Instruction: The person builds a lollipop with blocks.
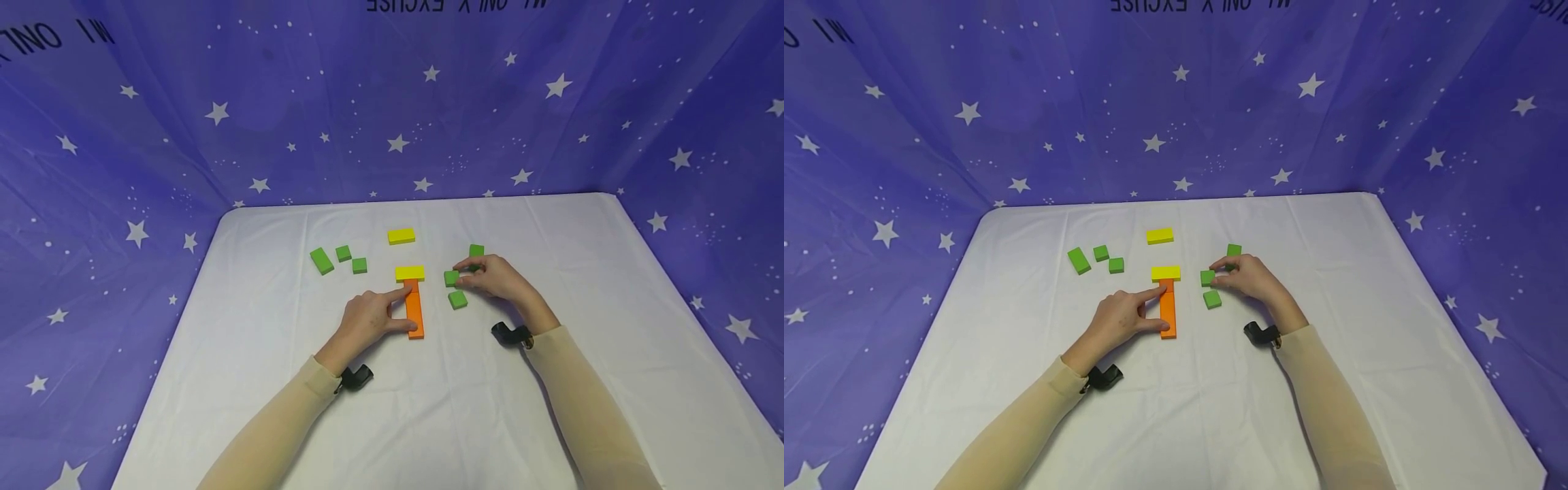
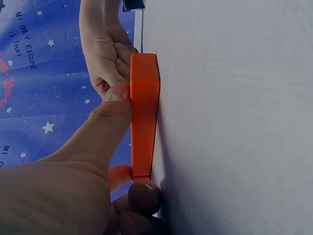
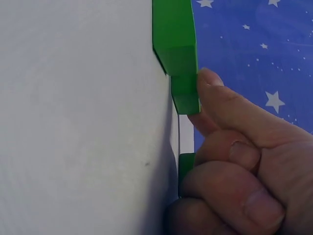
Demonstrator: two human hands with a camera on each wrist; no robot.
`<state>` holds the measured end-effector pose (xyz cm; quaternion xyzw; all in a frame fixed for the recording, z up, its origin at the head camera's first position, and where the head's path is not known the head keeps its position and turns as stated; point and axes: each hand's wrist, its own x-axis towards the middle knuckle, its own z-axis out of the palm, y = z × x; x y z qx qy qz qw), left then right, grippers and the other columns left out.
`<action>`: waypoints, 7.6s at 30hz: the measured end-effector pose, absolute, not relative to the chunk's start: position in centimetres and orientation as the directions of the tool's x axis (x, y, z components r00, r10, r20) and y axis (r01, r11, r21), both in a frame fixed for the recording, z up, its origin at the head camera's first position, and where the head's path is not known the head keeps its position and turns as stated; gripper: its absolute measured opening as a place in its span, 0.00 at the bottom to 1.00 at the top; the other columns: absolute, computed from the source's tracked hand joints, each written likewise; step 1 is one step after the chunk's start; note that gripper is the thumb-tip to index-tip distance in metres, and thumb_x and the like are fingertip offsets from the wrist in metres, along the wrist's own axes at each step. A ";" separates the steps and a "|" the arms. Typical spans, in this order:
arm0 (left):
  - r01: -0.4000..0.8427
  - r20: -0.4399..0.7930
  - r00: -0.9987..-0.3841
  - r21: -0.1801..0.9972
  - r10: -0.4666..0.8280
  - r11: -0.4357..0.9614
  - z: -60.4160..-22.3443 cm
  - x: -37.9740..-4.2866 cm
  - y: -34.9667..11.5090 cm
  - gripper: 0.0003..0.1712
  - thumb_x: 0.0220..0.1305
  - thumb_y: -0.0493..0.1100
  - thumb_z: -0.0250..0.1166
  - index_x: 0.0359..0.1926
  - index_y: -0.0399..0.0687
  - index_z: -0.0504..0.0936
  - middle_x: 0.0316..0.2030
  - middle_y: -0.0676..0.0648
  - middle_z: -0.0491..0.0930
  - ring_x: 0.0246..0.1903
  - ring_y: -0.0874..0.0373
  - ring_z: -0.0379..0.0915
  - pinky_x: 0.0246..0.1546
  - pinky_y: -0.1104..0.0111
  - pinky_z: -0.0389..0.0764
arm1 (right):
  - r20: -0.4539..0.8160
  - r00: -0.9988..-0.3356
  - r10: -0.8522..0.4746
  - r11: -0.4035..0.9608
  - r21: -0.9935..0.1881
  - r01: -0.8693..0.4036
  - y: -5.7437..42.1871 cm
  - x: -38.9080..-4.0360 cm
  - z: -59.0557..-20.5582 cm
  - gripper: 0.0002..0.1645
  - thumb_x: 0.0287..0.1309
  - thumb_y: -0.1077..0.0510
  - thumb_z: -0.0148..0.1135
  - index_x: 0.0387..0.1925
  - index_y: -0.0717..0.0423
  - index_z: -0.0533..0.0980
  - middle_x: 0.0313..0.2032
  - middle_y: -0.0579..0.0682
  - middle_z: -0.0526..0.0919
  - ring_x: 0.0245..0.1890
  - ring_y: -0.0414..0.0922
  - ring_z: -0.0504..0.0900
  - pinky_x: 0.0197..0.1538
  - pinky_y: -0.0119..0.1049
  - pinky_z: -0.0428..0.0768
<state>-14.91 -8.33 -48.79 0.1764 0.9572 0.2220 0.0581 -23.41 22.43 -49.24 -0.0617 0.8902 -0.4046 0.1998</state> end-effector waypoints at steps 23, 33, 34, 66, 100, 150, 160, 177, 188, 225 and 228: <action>0.312 -0.038 -0.930 0.442 0.365 0.841 -48.7 -15.0 -8.3 0.49 0.50 0.71 0.80 0.73 0.68 0.78 0.16 0.56 0.70 0.16 0.60 0.61 0.22 0.69 0.56 | -0.221 -0.938 -0.266 0.635 -0.773 0.002 22.1 -23.3 -48.7 0.25 0.61 0.48 0.77 0.59 0.46 0.86 0.15 0.41 0.64 0.13 0.40 0.61 0.19 0.32 0.64; 0.307 -0.034 -0.933 0.441 0.358 0.844 -48.4 -15.2 -8.5 0.48 0.51 0.71 0.79 0.73 0.67 0.78 0.16 0.56 0.70 0.16 0.60 0.61 0.21 0.69 0.57 | -0.152 -0.954 -0.259 0.585 -0.810 -0.030 20.6 -23.7 -48.0 0.23 0.62 0.47 0.77 0.57 0.43 0.86 0.14 0.42 0.64 0.13 0.41 0.61 0.19 0.33 0.62; 0.307 -0.035 -0.933 0.442 0.358 0.843 -48.4 -15.1 -8.5 0.48 0.51 0.71 0.79 0.73 0.67 0.78 0.16 0.56 0.70 0.16 0.60 0.61 0.21 0.69 0.57 | -0.145 -0.954 -0.261 0.578 -0.815 -0.034 20.5 -23.8 -48.0 0.23 0.62 0.46 0.77 0.57 0.43 0.86 0.14 0.42 0.64 0.13 0.41 0.61 0.19 0.33 0.62; 0.319 -0.034 -0.928 0.439 0.370 0.840 -48.9 -14.7 -8.4 0.47 0.51 0.71 0.78 0.72 0.66 0.79 0.14 0.57 0.65 0.14 0.61 0.58 0.21 0.70 0.56 | -0.132 -0.963 -0.237 0.594 -0.804 -0.036 16.4 -26.2 -49.1 0.25 0.62 0.44 0.76 0.60 0.43 0.85 0.13 0.42 0.67 0.14 0.40 0.60 0.21 0.34 0.60; 0.336 -0.013 -0.925 0.432 0.379 0.837 -48.5 -14.8 -8.4 0.47 0.52 0.70 0.79 0.73 0.66 0.78 0.15 0.57 0.69 0.15 0.61 0.60 0.20 0.69 0.59 | -0.122 -0.953 -0.277 0.625 -0.776 -0.083 15.0 -26.1 -49.6 0.24 0.65 0.46 0.74 0.60 0.45 0.85 0.13 0.41 0.65 0.13 0.40 0.61 0.20 0.33 0.61; 0.333 -0.010 -0.927 0.437 0.374 0.836 -48.7 -14.8 -8.4 0.48 0.51 0.71 0.79 0.72 0.65 0.79 0.16 0.57 0.70 0.15 0.61 0.60 0.20 0.70 0.58 | -0.144 -0.946 -0.292 0.686 -0.720 -0.102 14.7 -26.2 -49.7 0.26 0.72 0.48 0.66 0.69 0.43 0.80 0.17 0.43 0.67 0.17 0.41 0.65 0.24 0.33 0.65; 0.323 -0.024 -0.929 0.441 0.370 0.837 -48.6 -14.8 -8.4 0.48 0.52 0.70 0.79 0.73 0.66 0.78 0.16 0.56 0.72 0.15 0.60 0.62 0.20 0.69 0.59 | -0.121 -0.956 -0.268 0.596 -0.800 -0.066 15.8 -26.1 -48.5 0.26 0.73 0.45 0.66 0.69 0.40 0.79 0.14 0.43 0.67 0.14 0.42 0.63 0.21 0.34 0.64; 0.308 -0.046 -0.930 0.448 0.366 0.839 -48.6 -14.8 -8.4 0.48 0.52 0.70 0.79 0.73 0.66 0.78 0.17 0.56 0.72 0.17 0.59 0.63 0.22 0.69 0.58 | -0.164 -0.919 -0.358 0.495 -0.868 -0.038 20.8 -23.8 -48.0 0.28 0.69 0.44 0.70 0.68 0.41 0.80 0.14 0.43 0.65 0.14 0.43 0.61 0.21 0.36 0.62; 0.308 -0.041 -0.931 0.446 0.362 0.841 -48.6 -14.8 -8.4 0.48 0.51 0.71 0.79 0.73 0.67 0.79 0.17 0.56 0.71 0.16 0.59 0.62 0.22 0.69 0.58 | -0.327 -0.816 -0.477 0.510 -0.859 0.046 23.4 -23.5 -48.4 0.29 0.63 0.47 0.76 0.65 0.41 0.82 0.14 0.43 0.61 0.13 0.42 0.57 0.20 0.33 0.59; 0.303 -0.044 -0.932 0.448 0.359 0.841 -48.7 -14.9 -8.4 0.48 0.51 0.71 0.79 0.73 0.68 0.78 0.17 0.57 0.71 0.16 0.59 0.61 0.22 0.69 0.56 | -0.317 -0.817 -0.481 0.571 -0.821 -0.017 23.4 -23.0 -48.8 0.20 0.63 0.52 0.75 0.56 0.44 0.85 0.15 0.42 0.63 0.13 0.40 0.60 0.21 0.32 0.61; 0.304 -0.043 -0.932 0.446 0.359 0.842 -48.7 -14.9 -8.4 0.48 0.51 0.71 0.79 0.73 0.68 0.78 0.17 0.57 0.71 0.16 0.60 0.61 0.22 0.69 0.56 | -0.277 -0.844 -0.459 0.544 -0.839 -0.021 23.2 -23.0 -48.7 0.19 0.65 0.53 0.73 0.56 0.45 0.85 0.16 0.42 0.61 0.13 0.41 0.59 0.21 0.33 0.60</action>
